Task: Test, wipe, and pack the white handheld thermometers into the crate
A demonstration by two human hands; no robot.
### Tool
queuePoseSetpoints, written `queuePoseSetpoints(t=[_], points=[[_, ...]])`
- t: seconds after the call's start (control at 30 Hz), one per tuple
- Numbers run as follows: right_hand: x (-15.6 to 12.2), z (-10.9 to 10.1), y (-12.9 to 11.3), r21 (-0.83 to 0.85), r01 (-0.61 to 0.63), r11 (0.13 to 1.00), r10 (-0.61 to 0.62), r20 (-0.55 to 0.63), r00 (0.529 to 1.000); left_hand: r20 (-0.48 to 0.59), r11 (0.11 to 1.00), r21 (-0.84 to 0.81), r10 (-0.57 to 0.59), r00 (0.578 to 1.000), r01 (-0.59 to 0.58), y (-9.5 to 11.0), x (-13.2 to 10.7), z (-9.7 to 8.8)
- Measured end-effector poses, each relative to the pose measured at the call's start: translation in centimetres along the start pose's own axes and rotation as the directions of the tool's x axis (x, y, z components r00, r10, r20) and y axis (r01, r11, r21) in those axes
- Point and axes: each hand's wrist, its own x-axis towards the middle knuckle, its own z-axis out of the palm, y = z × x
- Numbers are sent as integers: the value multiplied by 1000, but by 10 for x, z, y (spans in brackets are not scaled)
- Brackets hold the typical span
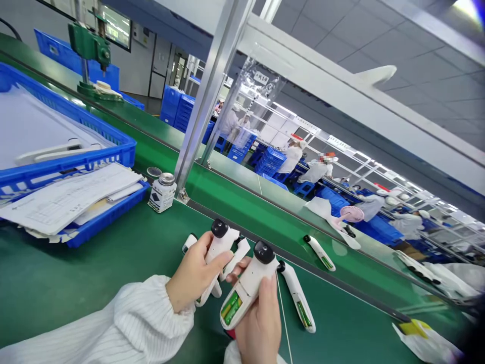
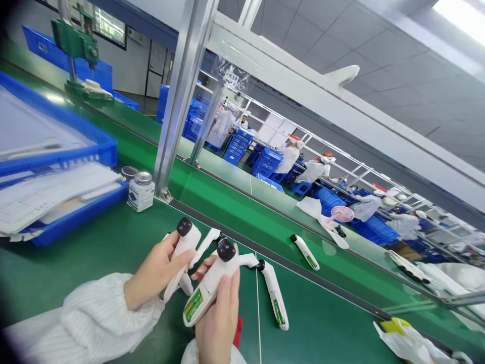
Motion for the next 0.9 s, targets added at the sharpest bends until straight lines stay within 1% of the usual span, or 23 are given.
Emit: queuePoseSetpoints(t=[0.07, 0.13, 0.2, 0.23, 0.3, 0.33, 0.4, 0.47, 0.53, 0.6, 0.67, 0.73, 0.83, 0.9], points=[[-6, -15, -8, -71, 81, 994, -89, -122, 988, -87, 988, -157, -23, 996, 9, -2, 7, -4], [-13, -37, -15, -133, 83, 988, -108, -189, 976, -153, 960, -280, -48, 987, 4, -1, 15, -7], [-17, -58, -19, -136, 13, 991, -41, -208, 977, -191, 928, -371, -82, 978, 6, 1, 20, -9], [-18, -65, -18, -101, -17, 995, -6, -224, 975, -200, 911, -411, -103, 974, 12, 1, 22, -9], [-20, -70, -10, 18, -15, 1000, 19, -286, 958, -196, 872, -489, -147, 970, 34, 0, 22, -7], [-20, -67, -4, 82, 4, 997, 22, -314, 949, -177, 845, -531, -173, 969, 55, -1, 20, -5], [-20, -54, 11, 179, 30, 983, 32, -332, 943, -121, 785, -609, -234, 965, 114, -5, 15, -1], [-20, -37, 23, 240, 20, 971, 55, -299, 953, -66, 734, -656, -287, 956, 175, -9, 9, 3], [-21, -20, 30, 278, -9, 961, 81, -249, 965, -54, 721, -663, -313, 948, 200, -12, 4, 4], [-22, -7, 33, 276, -1, 961, 77, -264, 961, -62, 723, -663, -310, 949, 193, -14, 2, 6], [-24, 1, 34, 234, 48, 971, 34, -333, 942, -51, 724, -661, -305, 951, 197, -16, 0, 7], [-29, 3, 38, 165, 114, 980, -40, -393, 918, -14, 720, -655, -316, 949, 230, -18, -2, 10], [-44, -3, 50, -5, 174, 985, -161, -400, 902, 33, 709, -641, -359, 933, 295, -19, -6, 12], [-58, -8, 61, -142, 206, 968, -246, -381, 891, 63, 685, -642, -400, 914, 344, -17, -8, 11]])
